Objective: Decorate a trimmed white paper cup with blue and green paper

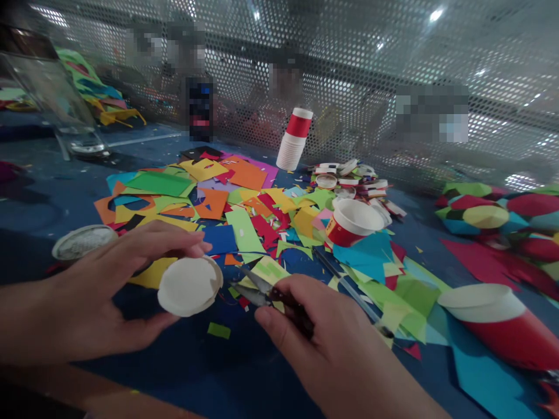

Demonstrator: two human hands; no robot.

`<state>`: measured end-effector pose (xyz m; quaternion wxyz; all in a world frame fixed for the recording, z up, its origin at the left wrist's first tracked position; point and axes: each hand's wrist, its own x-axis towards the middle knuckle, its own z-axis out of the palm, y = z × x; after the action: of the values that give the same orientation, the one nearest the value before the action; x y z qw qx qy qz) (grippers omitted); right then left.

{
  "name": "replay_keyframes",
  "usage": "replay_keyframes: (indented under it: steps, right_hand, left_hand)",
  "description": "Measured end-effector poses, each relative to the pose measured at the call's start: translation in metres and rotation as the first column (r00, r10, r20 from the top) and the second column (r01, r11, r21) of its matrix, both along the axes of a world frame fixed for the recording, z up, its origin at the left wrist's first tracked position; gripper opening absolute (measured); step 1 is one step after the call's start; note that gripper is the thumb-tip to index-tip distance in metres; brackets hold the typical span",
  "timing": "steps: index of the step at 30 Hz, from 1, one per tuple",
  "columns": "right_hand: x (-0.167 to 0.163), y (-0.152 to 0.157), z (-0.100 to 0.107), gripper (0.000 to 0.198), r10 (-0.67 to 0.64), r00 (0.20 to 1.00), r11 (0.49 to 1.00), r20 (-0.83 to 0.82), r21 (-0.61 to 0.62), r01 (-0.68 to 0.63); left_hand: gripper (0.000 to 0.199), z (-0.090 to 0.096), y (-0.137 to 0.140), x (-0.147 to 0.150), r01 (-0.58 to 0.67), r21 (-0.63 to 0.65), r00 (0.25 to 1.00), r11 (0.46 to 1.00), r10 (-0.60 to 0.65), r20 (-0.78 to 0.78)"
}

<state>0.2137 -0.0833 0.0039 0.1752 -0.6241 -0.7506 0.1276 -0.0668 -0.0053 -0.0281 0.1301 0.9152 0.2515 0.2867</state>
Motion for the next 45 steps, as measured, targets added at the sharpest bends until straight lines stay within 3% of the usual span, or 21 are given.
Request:
replay_keyframes:
  steps: [4, 9, 13, 19, 26, 30, 36, 40, 45]
  right_hand:
    - [-0.015, 0.004, 0.001, 0.029, -0.086, 0.996, 0.990, 0.010, 0.115, 0.085]
    - [-0.025, 0.007, 0.002, 0.030, -0.065, 0.998, 0.991, -0.021, 0.115, 0.067]
    - [-0.021, 0.003, -0.001, 0.028, -0.071, 0.993, 0.997, -0.090, 0.011, 0.073]
    - [-0.011, 0.003, -0.005, 0.039, 0.006, 0.986, 0.972, -0.169, -0.232, -0.046]
    - [-0.016, 0.006, -0.005, 0.038, -0.055, 0.982, 0.968, -0.179, -0.250, 0.008]
    - [-0.018, 0.007, -0.004, 0.039, -0.069, 0.981, 0.947, -0.180, -0.320, 0.008]
    - [-0.018, 0.008, -0.003, 0.039, -0.124, 0.982, 0.894, -0.145, -0.445, 0.047]
    - [-0.019, 0.009, -0.004, 0.039, -0.164, 0.977, 0.857, -0.134, -0.510, 0.074]
    - [-0.021, 0.009, -0.006, 0.041, -0.166, 0.980, 0.865, -0.113, -0.493, 0.090]
  left_hand:
    - [0.082, -0.002, -0.004, -0.002, -0.027, 0.051, 0.999, 0.998, 0.028, -0.018]
    - [0.084, -0.001, -0.005, 0.000, -0.003, 0.114, 1.000, 0.993, 0.003, -0.001]
    - [0.091, -0.002, -0.008, 0.000, 0.029, 0.171, 1.000, 0.985, -0.027, -0.012]
    - [0.091, -0.002, -0.009, -0.005, 0.062, 0.196, 0.997, 0.979, -0.054, -0.046]
    - [0.088, 0.004, -0.012, -0.002, 0.106, 0.231, 0.993, 0.967, -0.091, -0.076]
    - [0.085, 0.001, -0.011, -0.004, 0.129, 0.217, 0.991, 0.967, -0.122, -0.049]
    - [0.054, -0.001, -0.008, -0.007, 0.161, 0.381, 0.987, 0.910, -0.144, -0.071]
    - [0.046, 0.002, -0.006, -0.005, 0.207, 0.469, 0.978, 0.858, -0.191, -0.082]
    - [0.046, 0.006, -0.006, -0.005, 0.247, 0.474, 0.969, 0.845, -0.222, -0.110]
